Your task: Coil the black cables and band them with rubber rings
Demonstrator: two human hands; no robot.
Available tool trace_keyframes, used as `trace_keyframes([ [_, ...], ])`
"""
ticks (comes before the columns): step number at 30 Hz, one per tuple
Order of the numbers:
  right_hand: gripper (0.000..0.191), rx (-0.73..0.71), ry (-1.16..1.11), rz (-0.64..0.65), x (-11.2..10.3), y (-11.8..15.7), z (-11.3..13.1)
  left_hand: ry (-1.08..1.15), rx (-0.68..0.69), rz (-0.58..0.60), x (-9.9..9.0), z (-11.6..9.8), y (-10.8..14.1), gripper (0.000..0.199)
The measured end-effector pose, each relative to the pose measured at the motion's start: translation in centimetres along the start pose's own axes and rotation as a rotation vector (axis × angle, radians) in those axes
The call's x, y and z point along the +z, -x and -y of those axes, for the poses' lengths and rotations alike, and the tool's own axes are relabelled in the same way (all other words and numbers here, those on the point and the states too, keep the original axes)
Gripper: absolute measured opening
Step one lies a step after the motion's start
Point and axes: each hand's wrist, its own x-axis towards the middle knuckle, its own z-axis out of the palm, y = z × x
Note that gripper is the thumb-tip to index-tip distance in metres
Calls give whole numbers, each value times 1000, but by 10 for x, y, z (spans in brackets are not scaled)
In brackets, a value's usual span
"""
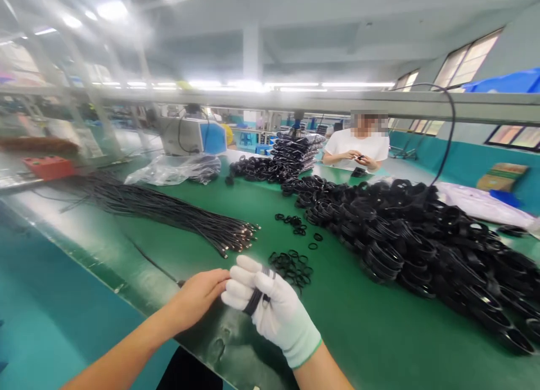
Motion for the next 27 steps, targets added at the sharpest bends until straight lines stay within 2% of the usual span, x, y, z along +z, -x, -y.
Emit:
trace_keyframes([
  [2, 42, -71, -35, -97, -5, -2, 6, -217, -106, -36, 6, -6, 6, 27],
  [4, 39, -103, -73, -171, -8, -4, 10, -363, -146, -31, 14, -16, 13, 27],
  [7, 34, -103, -79, -227, -10, -5, 12, -481, -78, -31, 26, -34, 23, 27],
  [10, 34, -92, -51, -238, -8, -5, 10, -484, 62, -61, 30, -43, 28, 24],
  [12, 35, -73, -19, -223, -7, -4, 8, -477, 184, -119, 25, -43, 29, 23],
  [15, 30, 8, 61, -161, -3, -3, 2, -554, 425, -186, 3, -40, 22, 22],
  [17, 22, 61, 104, -88, 0, -2, -2, -617, 579, -153, -18, -39, 13, 20],
  [19, 21, 112, 99, -8, 3, 1, -8, -591, 663, -80, -36, -39, 2, 24],
  [21, 32, 222, 41, 80, 3, 4, -12, -454, 666, 13, -48, -37, -9, 29],
  [24, 44, 360, -43, 184, 0, 8, -15, -240, 597, 154, -51, -34, -18, 22],
  [26, 41, 371, -57, 198, -1, 8, -14, -239, 537, 161, -47, -31, -15, 14],
  [27, 39, 377, -57, 206, -1, 8, -13, -282, 523, 129, -45, -29, -11, 12],
])
